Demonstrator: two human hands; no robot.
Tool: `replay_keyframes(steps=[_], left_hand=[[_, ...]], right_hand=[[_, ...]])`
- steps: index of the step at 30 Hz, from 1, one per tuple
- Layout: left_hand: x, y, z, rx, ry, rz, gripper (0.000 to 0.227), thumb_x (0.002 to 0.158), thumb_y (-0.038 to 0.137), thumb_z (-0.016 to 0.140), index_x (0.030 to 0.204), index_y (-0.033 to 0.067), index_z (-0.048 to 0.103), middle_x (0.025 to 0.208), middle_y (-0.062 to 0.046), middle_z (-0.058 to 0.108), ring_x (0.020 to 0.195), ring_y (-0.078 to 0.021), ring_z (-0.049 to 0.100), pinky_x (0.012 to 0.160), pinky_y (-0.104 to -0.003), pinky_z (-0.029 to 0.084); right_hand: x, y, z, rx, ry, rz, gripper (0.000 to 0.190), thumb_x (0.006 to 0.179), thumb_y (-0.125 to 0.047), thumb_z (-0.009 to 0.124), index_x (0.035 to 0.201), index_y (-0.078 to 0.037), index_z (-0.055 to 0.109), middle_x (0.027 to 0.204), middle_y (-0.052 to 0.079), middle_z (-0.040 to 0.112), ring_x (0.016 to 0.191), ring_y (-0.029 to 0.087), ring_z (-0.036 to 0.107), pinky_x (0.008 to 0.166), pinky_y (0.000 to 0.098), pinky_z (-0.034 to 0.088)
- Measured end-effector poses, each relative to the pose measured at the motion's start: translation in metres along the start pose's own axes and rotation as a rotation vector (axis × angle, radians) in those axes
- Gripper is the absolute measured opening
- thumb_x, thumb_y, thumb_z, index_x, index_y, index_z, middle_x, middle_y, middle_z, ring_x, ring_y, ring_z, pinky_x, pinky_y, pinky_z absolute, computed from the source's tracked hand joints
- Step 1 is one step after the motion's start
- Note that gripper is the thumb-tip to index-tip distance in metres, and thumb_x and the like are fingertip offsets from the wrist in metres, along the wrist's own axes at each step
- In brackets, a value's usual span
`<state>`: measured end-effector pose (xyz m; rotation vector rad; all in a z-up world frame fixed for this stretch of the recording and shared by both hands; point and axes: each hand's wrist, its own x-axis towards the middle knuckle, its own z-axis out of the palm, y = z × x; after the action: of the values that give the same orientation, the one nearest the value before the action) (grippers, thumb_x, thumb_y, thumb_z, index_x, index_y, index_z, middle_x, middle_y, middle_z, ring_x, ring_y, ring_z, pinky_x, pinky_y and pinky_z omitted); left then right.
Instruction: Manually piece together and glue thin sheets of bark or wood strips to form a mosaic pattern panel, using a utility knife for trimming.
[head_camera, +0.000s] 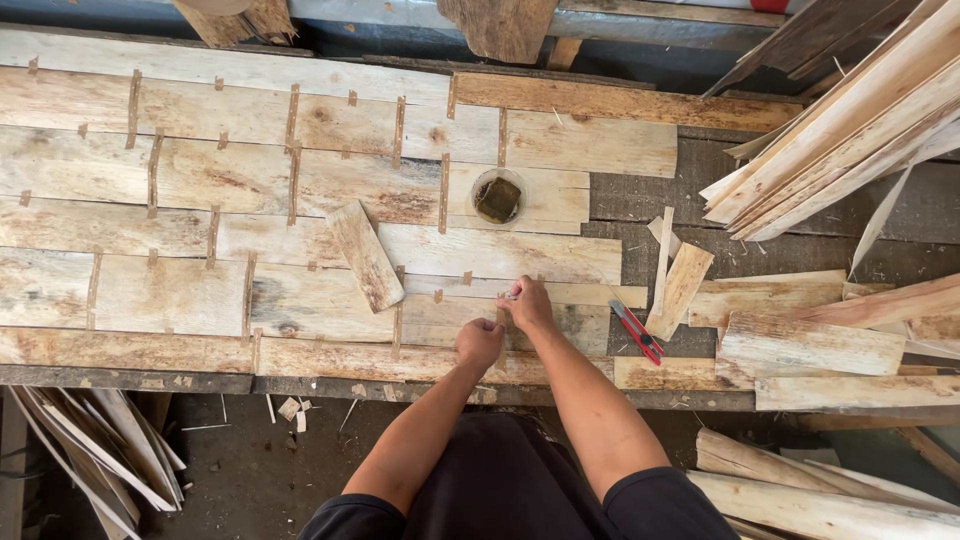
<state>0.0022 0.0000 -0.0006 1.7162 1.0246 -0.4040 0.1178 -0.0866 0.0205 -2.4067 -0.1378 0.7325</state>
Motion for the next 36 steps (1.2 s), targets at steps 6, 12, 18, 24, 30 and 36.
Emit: replay_keyframes(steps=[6, 12, 18, 24, 30, 36], left_hand=[[-0.011, 0.025, -0.003, 0.288, -0.025, 0.152, 0.023, 0.093, 0.031, 0.066, 0.092, 0.0103, 0.076, 0.085, -0.014, 0.076, 0.083, -0.0318, 0.074, 0.078, -0.048, 0.057], [0.002, 0.027, 0.008, 0.442, -0.040, 0.296, 0.021, 0.096, 0.028, 0.065, 0.096, 0.0077, 0.071, 0.089, -0.014, 0.075, 0.086, -0.0330, 0.072, 0.076, -0.050, 0.057], [-0.023, 0.046, 0.006, 0.733, -0.297, 0.241, 0.034, 0.108, 0.034, 0.051, 0.097, 0.0078, 0.068, 0.089, -0.011, 0.074, 0.083, -0.0233, 0.076, 0.077, -0.042, 0.063], [-0.042, 0.027, -0.001, 0.636, -0.328, 0.436, 0.017, 0.102, 0.021, 0.051, 0.104, 0.0084, 0.064, 0.088, -0.010, 0.071, 0.085, -0.0233, 0.070, 0.085, -0.045, 0.057], [-0.023, 0.000, -0.043, 0.592, 0.002, 0.595, 0.018, 0.100, 0.023, 0.057, 0.100, 0.0065, 0.063, 0.123, -0.011, 0.064, 0.127, -0.0288, 0.053, 0.108, -0.053, 0.042], [-0.022, -0.008, -0.062, 0.494, 0.017, 0.601, 0.015, 0.094, 0.022, 0.062, 0.098, 0.0082, 0.062, 0.157, -0.013, 0.044, 0.150, -0.0340, 0.030, 0.117, -0.058, 0.026]], right_hand=[[0.010, 0.005, 0.007, -0.049, 0.013, 0.058, 0.043, 0.070, -0.024, 0.095, 0.083, -0.005, 0.059, 0.085, 0.012, 0.068, 0.079, 0.027, 0.065, 0.071, 0.0432, 0.054], [0.017, 0.007, 0.010, -0.062, 0.013, 0.095, 0.044, 0.067, -0.024, 0.096, 0.083, -0.006, 0.059, 0.090, 0.013, 0.070, 0.082, 0.029, 0.067, 0.073, 0.0443, 0.055], [0.020, 0.012, 0.013, -0.083, -0.012, 0.108, 0.044, 0.069, -0.027, 0.095, 0.085, -0.007, 0.059, 0.089, 0.011, 0.070, 0.081, 0.026, 0.067, 0.073, 0.0425, 0.055], [0.013, 0.007, 0.004, -0.088, -0.046, 0.036, 0.045, 0.073, -0.029, 0.093, 0.086, -0.006, 0.058, 0.086, 0.011, 0.068, 0.078, 0.025, 0.065, 0.070, 0.0400, 0.054], [0.021, 0.031, 0.009, -0.001, -0.106, -0.024, 0.032, 0.090, -0.034, 0.081, 0.088, -0.010, 0.061, 0.082, 0.006, 0.068, 0.072, 0.019, 0.064, 0.067, 0.0341, 0.055], [0.008, 0.011, 0.002, -0.074, -0.017, -0.092, 0.041, 0.076, -0.030, 0.089, 0.086, -0.003, 0.061, 0.076, 0.009, 0.068, 0.068, 0.021, 0.063, 0.064, 0.0372, 0.053]])
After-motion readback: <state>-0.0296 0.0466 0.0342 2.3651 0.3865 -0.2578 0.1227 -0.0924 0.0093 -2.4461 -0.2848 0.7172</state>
